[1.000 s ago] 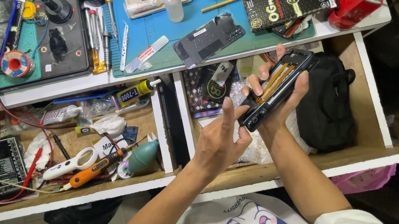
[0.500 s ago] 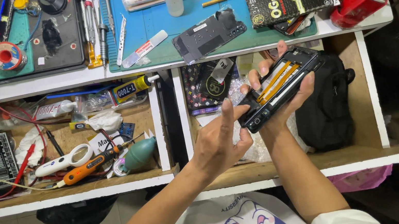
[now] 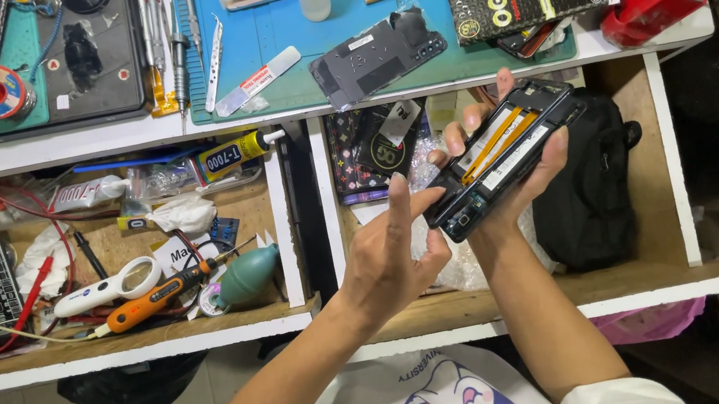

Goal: Repairing a mobile phone by inspecting and aligning the screen assembly with the frame.

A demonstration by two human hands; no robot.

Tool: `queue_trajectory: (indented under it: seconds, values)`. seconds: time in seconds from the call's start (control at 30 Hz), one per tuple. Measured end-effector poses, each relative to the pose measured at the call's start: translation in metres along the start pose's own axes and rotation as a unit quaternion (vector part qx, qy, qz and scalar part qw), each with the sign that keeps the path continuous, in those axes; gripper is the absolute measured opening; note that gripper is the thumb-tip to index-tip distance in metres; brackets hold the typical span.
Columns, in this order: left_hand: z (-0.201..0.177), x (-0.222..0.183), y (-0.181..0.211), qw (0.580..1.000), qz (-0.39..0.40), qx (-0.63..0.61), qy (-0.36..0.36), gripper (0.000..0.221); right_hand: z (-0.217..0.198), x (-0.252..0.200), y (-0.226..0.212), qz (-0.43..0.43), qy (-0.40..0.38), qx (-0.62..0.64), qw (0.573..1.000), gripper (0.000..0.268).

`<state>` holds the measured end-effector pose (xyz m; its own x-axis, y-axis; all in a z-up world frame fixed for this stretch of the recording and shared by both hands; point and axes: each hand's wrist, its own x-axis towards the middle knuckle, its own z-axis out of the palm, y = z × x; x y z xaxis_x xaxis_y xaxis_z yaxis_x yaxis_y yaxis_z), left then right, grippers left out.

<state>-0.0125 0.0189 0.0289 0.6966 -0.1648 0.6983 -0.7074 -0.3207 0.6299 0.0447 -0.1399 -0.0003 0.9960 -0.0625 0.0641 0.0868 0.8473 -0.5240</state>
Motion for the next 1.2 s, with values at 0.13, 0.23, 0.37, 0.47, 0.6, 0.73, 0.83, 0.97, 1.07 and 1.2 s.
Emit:
queue_trajectory:
  seconds: [0.13,0.23,0.37,0.47,0.6,0.73,0.83,0.97,1.07,1.2]
  values:
    - [0.001,-0.007,-0.007,1.0,-0.008,-0.007,-0.004,0.091,0.002,-0.001,0.001,0.002,0.011,-0.012,1.0,0.089]
    - [0.0,-0.006,-0.008,0.999,-0.035,-0.024,-0.004,0.09,0.006,-0.001,0.001,0.005,0.009,0.001,1.0,0.087]
    - [-0.003,-0.001,-0.006,0.997,-0.058,-0.048,-0.001,0.088,0.017,-0.001,0.001,0.009,0.059,-0.01,0.998,0.089]
    - [-0.004,0.002,-0.005,0.997,-0.063,-0.046,0.001,0.088,0.022,-0.002,0.002,0.008,0.082,-0.016,0.997,0.088]
    - [-0.004,0.002,-0.005,0.996,-0.076,-0.04,-0.003,0.089,0.027,-0.002,0.002,0.005,0.103,-0.015,0.995,0.089]
    - [-0.003,-0.001,-0.006,0.996,-0.077,-0.038,-0.008,0.089,0.029,-0.002,0.0,0.006,0.092,-0.018,0.996,0.091]
    - [-0.003,-0.002,-0.008,0.996,-0.079,-0.041,-0.01,0.09,0.032,-0.002,0.0,0.006,0.088,-0.012,0.996,0.093]
    - [-0.005,-0.004,-0.01,0.995,-0.083,-0.034,-0.044,0.083,0.034,-0.002,0.001,0.009,0.083,-0.002,0.997,0.095]
    - [-0.007,-0.001,-0.01,0.992,-0.094,-0.035,-0.073,0.076,0.033,-0.001,0.001,0.017,0.078,0.012,0.997,0.095]
    - [-0.006,-0.005,-0.014,0.991,-0.096,-0.037,-0.082,0.069,0.034,0.0,0.002,0.025,0.079,0.013,0.996,0.095]
